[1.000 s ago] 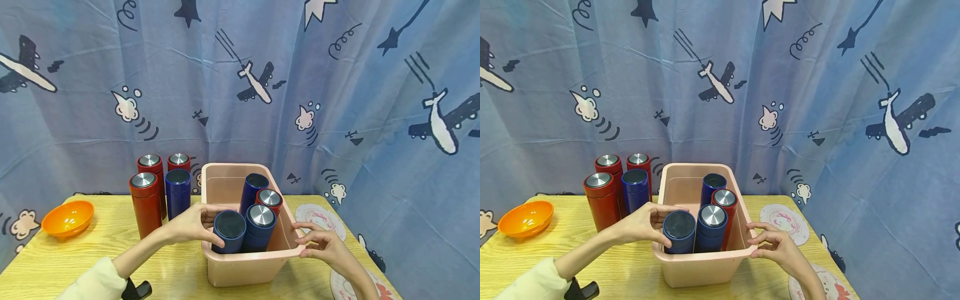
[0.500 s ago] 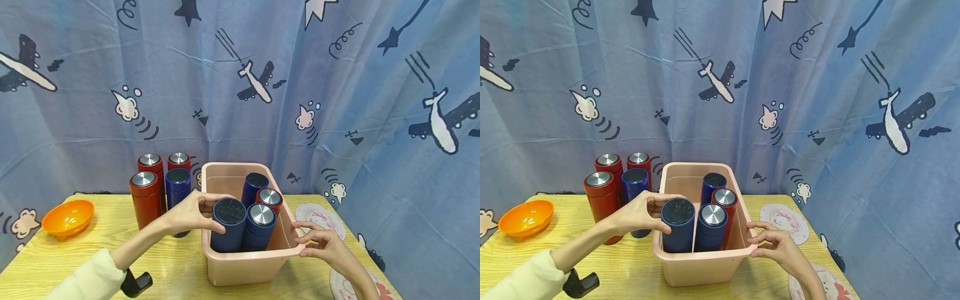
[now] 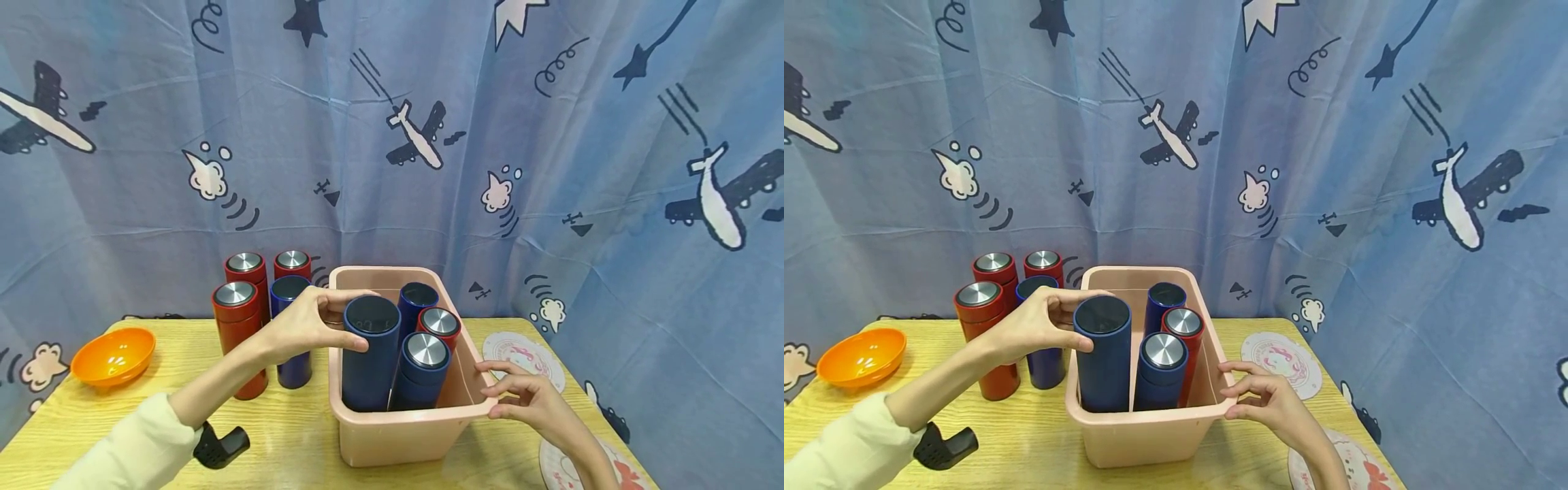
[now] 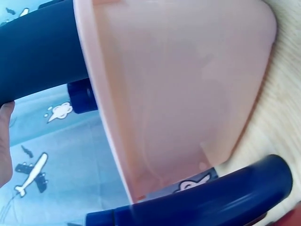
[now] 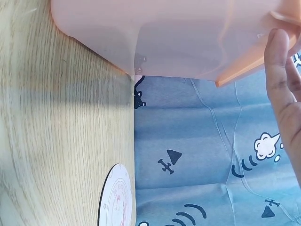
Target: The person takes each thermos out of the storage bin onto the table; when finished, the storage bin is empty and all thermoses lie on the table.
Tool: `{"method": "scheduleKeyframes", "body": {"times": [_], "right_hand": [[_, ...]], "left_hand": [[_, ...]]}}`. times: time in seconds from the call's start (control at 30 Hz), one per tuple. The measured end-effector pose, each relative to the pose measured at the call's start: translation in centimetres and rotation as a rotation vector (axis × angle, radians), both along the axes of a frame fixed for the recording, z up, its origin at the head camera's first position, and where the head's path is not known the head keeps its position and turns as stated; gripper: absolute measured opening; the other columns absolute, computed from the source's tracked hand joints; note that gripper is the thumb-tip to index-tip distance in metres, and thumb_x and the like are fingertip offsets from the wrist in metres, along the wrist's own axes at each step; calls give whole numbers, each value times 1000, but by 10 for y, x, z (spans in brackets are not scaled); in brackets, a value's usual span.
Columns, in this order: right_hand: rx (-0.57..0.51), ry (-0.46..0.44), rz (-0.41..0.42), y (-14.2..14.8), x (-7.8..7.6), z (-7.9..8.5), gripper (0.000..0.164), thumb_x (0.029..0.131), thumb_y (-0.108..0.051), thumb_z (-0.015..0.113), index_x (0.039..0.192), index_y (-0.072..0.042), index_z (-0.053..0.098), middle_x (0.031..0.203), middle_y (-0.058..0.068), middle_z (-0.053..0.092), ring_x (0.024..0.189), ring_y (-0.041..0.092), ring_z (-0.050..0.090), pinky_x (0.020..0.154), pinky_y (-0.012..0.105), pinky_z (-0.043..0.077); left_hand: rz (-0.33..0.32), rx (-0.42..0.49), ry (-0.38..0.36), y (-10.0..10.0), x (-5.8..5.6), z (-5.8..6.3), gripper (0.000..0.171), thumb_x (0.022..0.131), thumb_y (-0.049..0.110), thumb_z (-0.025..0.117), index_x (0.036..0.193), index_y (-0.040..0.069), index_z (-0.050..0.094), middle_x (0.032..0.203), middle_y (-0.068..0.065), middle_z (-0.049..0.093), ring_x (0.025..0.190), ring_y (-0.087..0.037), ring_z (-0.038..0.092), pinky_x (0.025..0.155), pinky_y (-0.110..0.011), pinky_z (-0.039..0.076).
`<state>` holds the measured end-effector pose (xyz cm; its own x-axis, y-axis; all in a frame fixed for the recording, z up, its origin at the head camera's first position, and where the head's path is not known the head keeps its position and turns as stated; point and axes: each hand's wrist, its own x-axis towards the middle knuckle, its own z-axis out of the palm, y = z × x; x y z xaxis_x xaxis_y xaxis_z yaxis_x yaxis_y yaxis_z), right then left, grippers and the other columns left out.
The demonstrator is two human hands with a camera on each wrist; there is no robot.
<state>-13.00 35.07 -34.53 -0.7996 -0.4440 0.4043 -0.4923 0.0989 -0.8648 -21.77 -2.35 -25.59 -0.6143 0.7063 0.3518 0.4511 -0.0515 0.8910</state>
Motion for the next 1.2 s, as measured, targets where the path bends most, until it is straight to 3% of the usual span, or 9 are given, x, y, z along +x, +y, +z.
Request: {"method": "scheduleKeyframes", "body": {"times": [0.1, 0.2, 0.4, 0.67, 0.87, 1.1, 1.2], "right_hand": [[-1, -6, 0, 0, 0, 0, 22, 83, 13, 63, 103, 6, 70, 132, 0, 56, 111, 14, 60, 76, 28, 57], [-3, -9, -2, 1, 0, -1, 22, 83, 13, 63, 103, 6, 70, 132, 0, 56, 113, 12, 59, 76, 28, 57], [-27, 9, 25, 1, 0, -2, 23, 83, 14, 63, 103, 5, 70, 133, 1, 56, 114, 12, 58, 77, 28, 57], [-36, 13, 38, 0, -1, -3, 24, 83, 14, 62, 104, 4, 70, 134, 0, 55, 109, 15, 62, 76, 27, 57], [-35, 16, 33, 0, -1, -3, 24, 84, 14, 62, 104, 4, 70, 133, 1, 55, 112, 13, 60, 77, 27, 57], [-32, 13, 20, 1, -1, -4, 23, 84, 14, 63, 104, 5, 70, 132, 1, 56, 115, 12, 57, 77, 27, 57], [-27, 15, 17, 1, -1, -3, 23, 83, 14, 63, 104, 5, 70, 132, 0, 56, 115, 12, 58, 76, 27, 57]], "left_hand": [[7, 13, -9, 0, 2, 8, 58, 77, 9, 80, 132, 14, 60, 99, -3, 72, 85, -19, 69, 81, -33, 56], [6, 49, -18, 1, 3, 16, 57, 78, 8, 79, 132, 12, 59, 110, -7, 70, 96, -26, 68, 85, -39, 55], [23, 101, -29, -1, 4, 36, 58, 79, 12, 79, 133, 6, 57, 110, -11, 70, 101, -26, 67, 88, -38, 54], [38, 145, 11, -13, 12, 71, 59, 80, 15, 77, 134, 4, 56, 108, -11, 71, 102, -28, 67, 90, -43, 52], [114, 128, 85, -26, 22, 95, 52, 84, 22, 70, 133, 6, 58, 98, -10, 73, 91, -30, 69, 81, -43, 56], [43, 152, 90, -40, 32, 99, 49, 88, 10, 64, 134, 1, 54, 104, -13, 71, 99, -32, 67, 88, -45, 53], [57, 124, 88, -46, 35, 96, 49, 88, 9, 63, 135, 1, 53, 105, -12, 71, 98, -32, 67, 88, -44, 53]]}}
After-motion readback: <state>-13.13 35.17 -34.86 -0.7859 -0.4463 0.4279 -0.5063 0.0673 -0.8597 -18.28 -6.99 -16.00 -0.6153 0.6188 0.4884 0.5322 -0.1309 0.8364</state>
